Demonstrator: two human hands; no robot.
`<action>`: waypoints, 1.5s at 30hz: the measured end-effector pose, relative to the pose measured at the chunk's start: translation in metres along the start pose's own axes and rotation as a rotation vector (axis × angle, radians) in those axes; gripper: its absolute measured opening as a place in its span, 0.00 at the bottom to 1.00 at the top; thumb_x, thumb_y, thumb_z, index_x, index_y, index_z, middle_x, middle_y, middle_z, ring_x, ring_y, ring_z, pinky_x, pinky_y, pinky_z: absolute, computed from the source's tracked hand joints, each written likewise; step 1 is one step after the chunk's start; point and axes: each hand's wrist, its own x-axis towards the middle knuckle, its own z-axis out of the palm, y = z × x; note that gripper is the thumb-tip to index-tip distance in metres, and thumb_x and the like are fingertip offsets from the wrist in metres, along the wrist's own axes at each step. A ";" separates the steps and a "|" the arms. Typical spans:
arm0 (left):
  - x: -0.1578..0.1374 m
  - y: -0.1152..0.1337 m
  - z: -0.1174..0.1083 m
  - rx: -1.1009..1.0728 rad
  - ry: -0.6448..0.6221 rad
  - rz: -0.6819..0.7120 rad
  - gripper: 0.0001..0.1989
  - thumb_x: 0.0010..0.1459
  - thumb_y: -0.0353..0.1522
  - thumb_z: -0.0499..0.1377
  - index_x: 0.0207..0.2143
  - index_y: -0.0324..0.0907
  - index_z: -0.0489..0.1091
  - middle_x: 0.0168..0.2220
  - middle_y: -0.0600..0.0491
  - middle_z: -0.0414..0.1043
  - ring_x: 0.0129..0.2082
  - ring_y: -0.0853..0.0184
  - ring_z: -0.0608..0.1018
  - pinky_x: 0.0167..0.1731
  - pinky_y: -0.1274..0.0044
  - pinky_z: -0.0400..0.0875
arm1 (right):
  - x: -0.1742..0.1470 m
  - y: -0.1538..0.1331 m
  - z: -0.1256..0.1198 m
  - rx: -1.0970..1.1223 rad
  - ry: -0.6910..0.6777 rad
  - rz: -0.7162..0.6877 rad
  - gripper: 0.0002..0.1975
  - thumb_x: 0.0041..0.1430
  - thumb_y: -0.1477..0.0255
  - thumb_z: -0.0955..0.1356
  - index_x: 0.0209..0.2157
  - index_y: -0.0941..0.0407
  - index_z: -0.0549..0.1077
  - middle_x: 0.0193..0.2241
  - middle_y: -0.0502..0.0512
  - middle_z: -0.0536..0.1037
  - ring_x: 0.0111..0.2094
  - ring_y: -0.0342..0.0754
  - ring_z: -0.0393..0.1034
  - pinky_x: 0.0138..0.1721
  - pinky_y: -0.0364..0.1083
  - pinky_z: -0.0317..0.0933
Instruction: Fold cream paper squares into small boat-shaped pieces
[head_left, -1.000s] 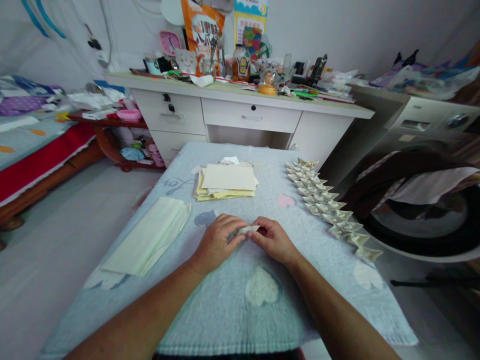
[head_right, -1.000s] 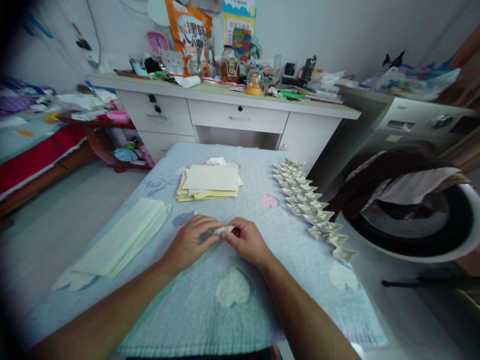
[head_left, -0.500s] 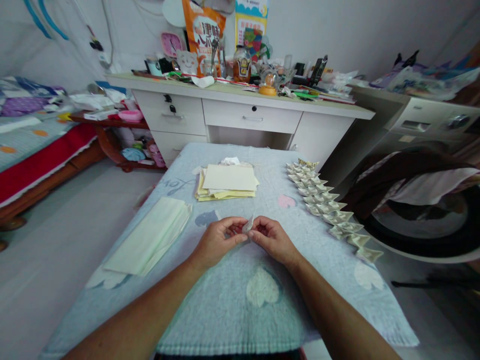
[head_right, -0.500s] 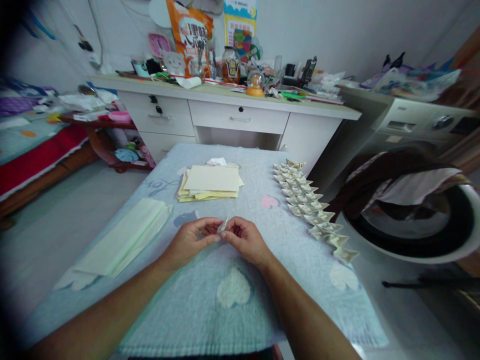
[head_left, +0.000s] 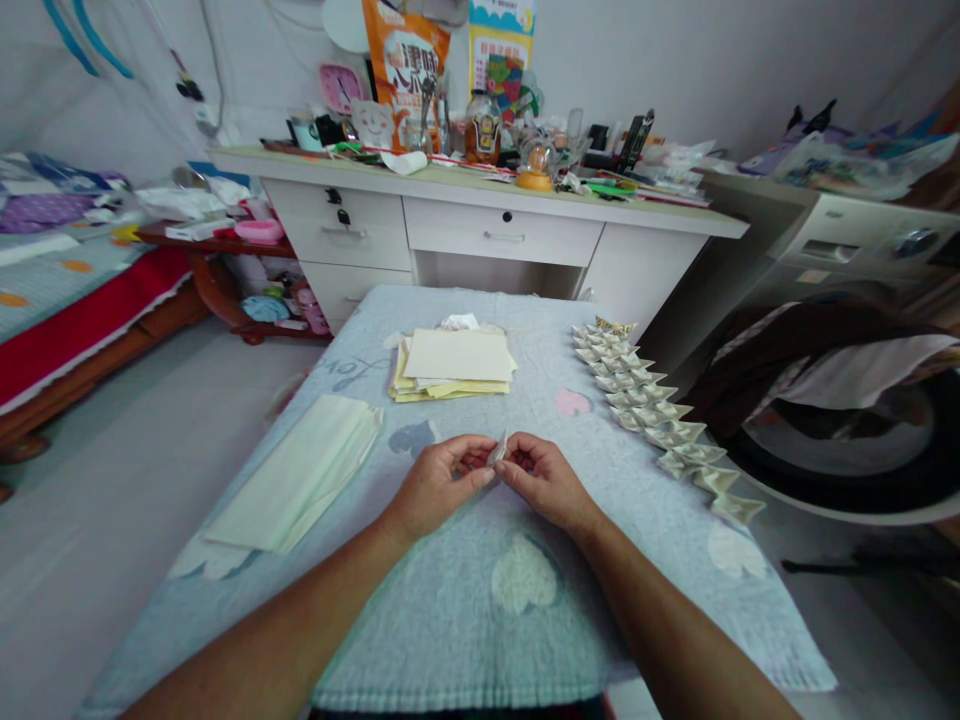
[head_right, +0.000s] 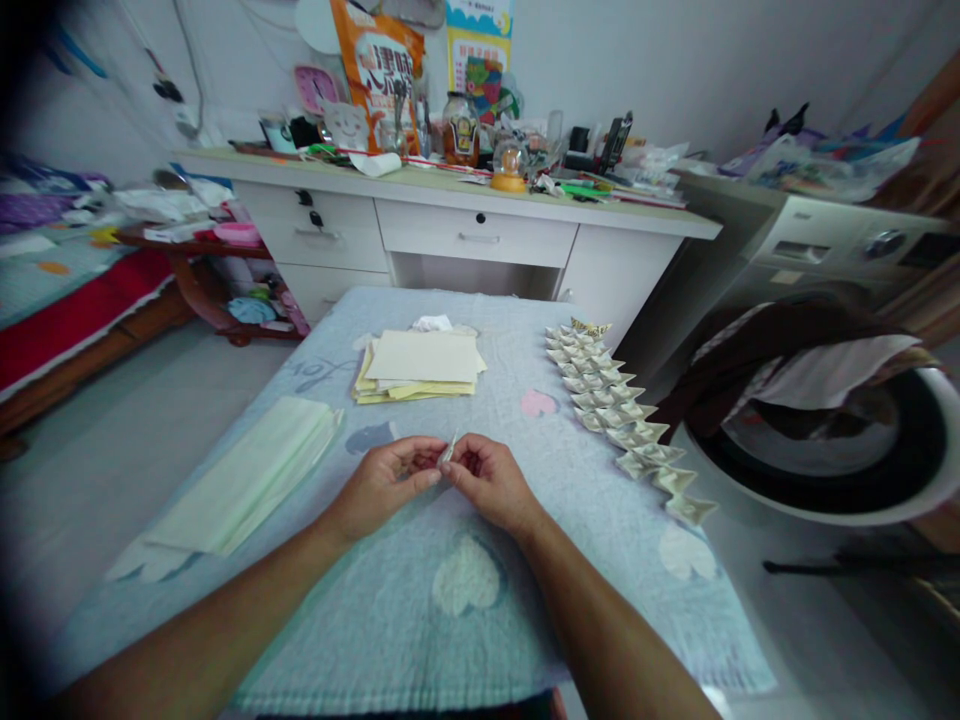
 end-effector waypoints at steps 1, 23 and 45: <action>0.000 0.001 0.000 0.013 0.003 -0.002 0.16 0.54 0.32 0.61 0.46 0.39 0.71 0.40 0.48 0.77 0.39 0.65 0.78 0.42 0.73 0.72 | 0.000 0.000 0.000 -0.011 0.002 -0.001 0.15 0.56 0.60 0.69 0.28 0.58 0.69 0.23 0.47 0.65 0.26 0.40 0.57 0.28 0.40 0.53; -0.005 0.017 0.008 0.289 0.126 0.144 0.12 0.51 0.26 0.59 0.40 0.42 0.72 0.34 0.54 0.76 0.31 0.70 0.76 0.33 0.80 0.71 | 0.000 0.007 0.005 -0.079 0.079 -0.012 0.03 0.51 0.75 0.64 0.26 0.58 0.69 0.21 0.46 0.64 0.24 0.40 0.56 0.27 0.40 0.51; -0.002 0.008 0.001 0.102 0.150 0.042 0.06 0.52 0.31 0.61 0.33 0.39 0.75 0.30 0.52 0.76 0.30 0.68 0.77 0.33 0.79 0.70 | 0.002 0.013 0.004 0.319 -0.027 0.131 0.15 0.51 0.65 0.72 0.32 0.56 0.64 0.20 0.43 0.70 0.18 0.37 0.60 0.19 0.37 0.55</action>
